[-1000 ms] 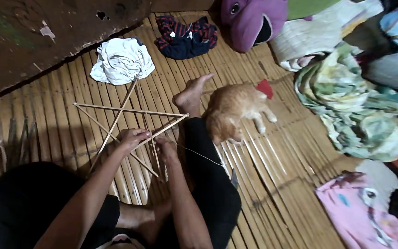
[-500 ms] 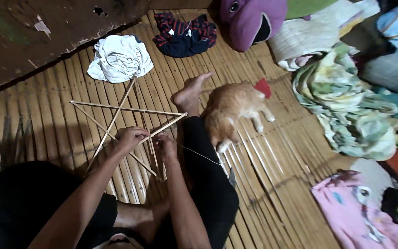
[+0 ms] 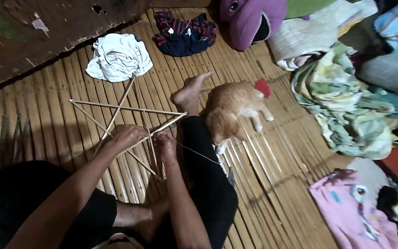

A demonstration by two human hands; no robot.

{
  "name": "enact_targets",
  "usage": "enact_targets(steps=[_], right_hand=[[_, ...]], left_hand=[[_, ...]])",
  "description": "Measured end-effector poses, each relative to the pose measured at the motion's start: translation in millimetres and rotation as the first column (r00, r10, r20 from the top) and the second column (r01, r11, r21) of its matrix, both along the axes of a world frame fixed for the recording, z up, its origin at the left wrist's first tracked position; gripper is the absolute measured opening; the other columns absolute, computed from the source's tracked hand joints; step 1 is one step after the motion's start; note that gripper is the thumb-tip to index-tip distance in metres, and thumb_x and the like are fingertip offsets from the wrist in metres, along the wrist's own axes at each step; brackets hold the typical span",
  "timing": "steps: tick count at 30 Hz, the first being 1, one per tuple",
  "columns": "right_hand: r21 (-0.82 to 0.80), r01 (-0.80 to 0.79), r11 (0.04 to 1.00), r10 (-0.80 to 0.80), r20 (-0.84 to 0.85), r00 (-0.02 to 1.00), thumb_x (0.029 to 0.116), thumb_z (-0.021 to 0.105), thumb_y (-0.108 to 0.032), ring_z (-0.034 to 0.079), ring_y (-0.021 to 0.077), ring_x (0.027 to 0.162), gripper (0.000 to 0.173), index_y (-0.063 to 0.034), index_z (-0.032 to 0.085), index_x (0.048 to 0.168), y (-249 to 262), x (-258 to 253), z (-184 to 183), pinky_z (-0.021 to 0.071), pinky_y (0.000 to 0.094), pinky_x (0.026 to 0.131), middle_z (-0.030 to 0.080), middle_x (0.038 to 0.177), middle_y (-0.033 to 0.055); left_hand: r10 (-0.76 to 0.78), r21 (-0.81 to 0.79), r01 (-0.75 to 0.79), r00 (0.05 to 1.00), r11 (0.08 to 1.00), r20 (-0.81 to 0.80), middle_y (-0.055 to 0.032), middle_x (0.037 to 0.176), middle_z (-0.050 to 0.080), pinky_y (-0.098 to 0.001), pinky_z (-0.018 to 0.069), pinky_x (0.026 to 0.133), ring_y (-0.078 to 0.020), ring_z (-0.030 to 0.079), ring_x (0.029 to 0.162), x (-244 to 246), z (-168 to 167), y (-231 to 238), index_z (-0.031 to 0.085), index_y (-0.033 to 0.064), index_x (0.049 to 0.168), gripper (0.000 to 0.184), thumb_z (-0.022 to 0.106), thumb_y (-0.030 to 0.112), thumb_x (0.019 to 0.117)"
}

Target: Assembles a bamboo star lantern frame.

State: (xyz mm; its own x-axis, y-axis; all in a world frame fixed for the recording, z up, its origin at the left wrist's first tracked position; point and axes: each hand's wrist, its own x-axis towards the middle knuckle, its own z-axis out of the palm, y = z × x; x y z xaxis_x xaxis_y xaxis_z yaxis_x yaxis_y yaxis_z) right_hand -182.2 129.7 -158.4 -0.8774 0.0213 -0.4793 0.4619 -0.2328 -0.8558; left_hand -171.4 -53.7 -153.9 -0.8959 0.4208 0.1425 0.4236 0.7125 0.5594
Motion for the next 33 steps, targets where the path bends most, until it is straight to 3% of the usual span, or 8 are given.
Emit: enact_targets(steps=[4, 8, 12, 18, 21, 27, 29, 33], right_hand=[[-0.004, -0.008, 1.0, 0.008, -0.004, 1.0, 0.1017, 0.053, 0.001, 0.06, 0.0097, 0.065, 0.014, -0.0001, 0.063, 0.093, 0.6, -0.3, -0.8, 0.0514, 0.0234, 0.059, 0.067, 0.083, 0.006], [-0.007, -0.004, 1.0, 0.004, -0.01, 1.0, 0.1013, 0.053, 0.001, 0.061, 0.0107, 0.066, 0.014, -0.0007, 0.064, 0.093, 1.6, -0.6, -2.4, 0.0519, 0.0244, 0.059, 0.067, 0.084, 0.0058], [0.023, -0.023, 0.999, 0.024, -0.027, 0.999, 0.1025, 0.053, -0.001, 0.061, 0.0115, 0.066, 0.013, -0.0002, 0.064, 0.097, 2.4, -1.9, -2.1, 0.0528, 0.0252, 0.059, 0.067, 0.086, 0.0069], [0.115, -0.093, 0.989, 0.108, -0.135, 0.985, 0.1015, 0.057, -0.003, 0.062, 0.0126, 0.072, 0.011, 0.0, 0.067, 0.1, 5.3, -4.7, 0.6, 0.054, 0.0285, 0.065, 0.067, 0.09, 0.0071], [0.128, -0.117, 0.985, 0.138, -0.167, 0.976, 0.1008, 0.057, -0.002, 0.061, 0.0104, 0.07, 0.01, -0.0003, 0.067, 0.098, 5.2, -4.9, 3.4, 0.0524, 0.026, 0.063, 0.068, 0.087, 0.0059], [0.161, -0.169, 0.972, 0.202, -0.219, 0.955, 0.0986, 0.06, 0.0, 0.058, 0.0068, 0.065, 0.006, -0.0004, 0.066, 0.098, 3.0, -8.0, 8.4, 0.051, 0.0228, 0.06, 0.064, 0.083, 0.0036], [0.198, -0.199, 0.96, 0.243, -0.233, 0.942, 0.0985, 0.061, -0.002, 0.057, 0.0061, 0.065, 0.005, -0.0008, 0.066, 0.099, 1.9, -8.6, 10.2, 0.0499, 0.0223, 0.059, 0.064, 0.083, 0.0034], [0.363, -0.292, 0.885, 0.402, -0.278, 0.872, 0.0987, 0.063, -0.004, 0.058, 0.0075, 0.072, 0.008, 0.0011, 0.068, 0.102, 0.7, -7.3, 16.7, 0.0503, 0.0268, 0.067, 0.065, 0.087, 0.0064]], left_hand=[[-0.049, -0.035, 0.046, 0.996, 0.998, -0.08, -0.0098, 0.105, 0.077, -0.0494, 0.0584, 0.087, -0.03, 0.074, 0.098, -3.1, -2.0, -1.9, 0.08, 0.0069, 0.103, 0.018, 0.064, 0.002, 0.0964], [0.022, -0.043, -0.021, 1.0, 0.999, 0.013, -0.012, 0.104, 0.076, -0.0521, 0.0584, 0.084, -0.0312, 0.074, 0.096, -2.6, 1.2, 4.5, 0.077, 0.006, 0.105, 0.015, 0.064, 0.008, 0.0991], [0.18, 0.148, -0.209, 0.965, 0.967, 0.188, -0.0116, 0.103, 0.074, -0.0445, 0.0584, 0.084, -0.0244, 0.072, 0.089, 2.5, 0.7, 14.3, 0.077, 0.004, 0.102, 0.01, 0.071, 0.005, 0.0941], [0.284, 0.412, -0.41, 0.899, 0.814, 0.333, -0.0091, 0.103, 0.073, -0.03, 0.0566, 0.08, -0.0131, 0.068, 0.088, 8.5, -5.9, 22.7, 0.076, 0.0016, 0.098, 0.007, 0.073, 0.003, 0.0922], [0.26, 0.444, -0.471, 0.851, 0.762, 0.456, -0.0074, 0.098, 0.073, -0.0274, 0.0559, 0.082, -0.0091, 0.067, 0.086, 8.0, 4.0, 27.9, 0.074, -0.0001, 0.101, 0.008, 0.071, 0.002, 0.0944], [0.218, 0.402, -0.497, 0.795, 0.768, 0.566, -0.0075, 0.101, 0.073, -0.0248, 0.055, 0.087, -0.0061, 0.067, 0.091, 5.5, 17.1, 29.1, 0.075, -0.0012, 0.104, 0.01, 0.07, 0.0, 0.0946], [0.228, 0.395, -0.509, 0.787, 0.765, 0.573, -0.0084, 0.098, 0.073, -0.0255, 0.0554, 0.084, -0.007, 0.067, 0.087, 4.7, 18.2, 29.0, 0.074, -0.0022, 0.104, 0.012, 0.072, -0.002, 0.0928], [0.249, 0.406, -0.523, 0.791, 0.749, 0.559, -0.0113, 0.094, 0.071, -0.0272, 0.0559, 0.078, -0.0102, 0.066, 0.081, 1.8, 15.1, 30.5, 0.069, -0.004, 0.118, 0.029, 0.07, -0.008, 0.0901]])
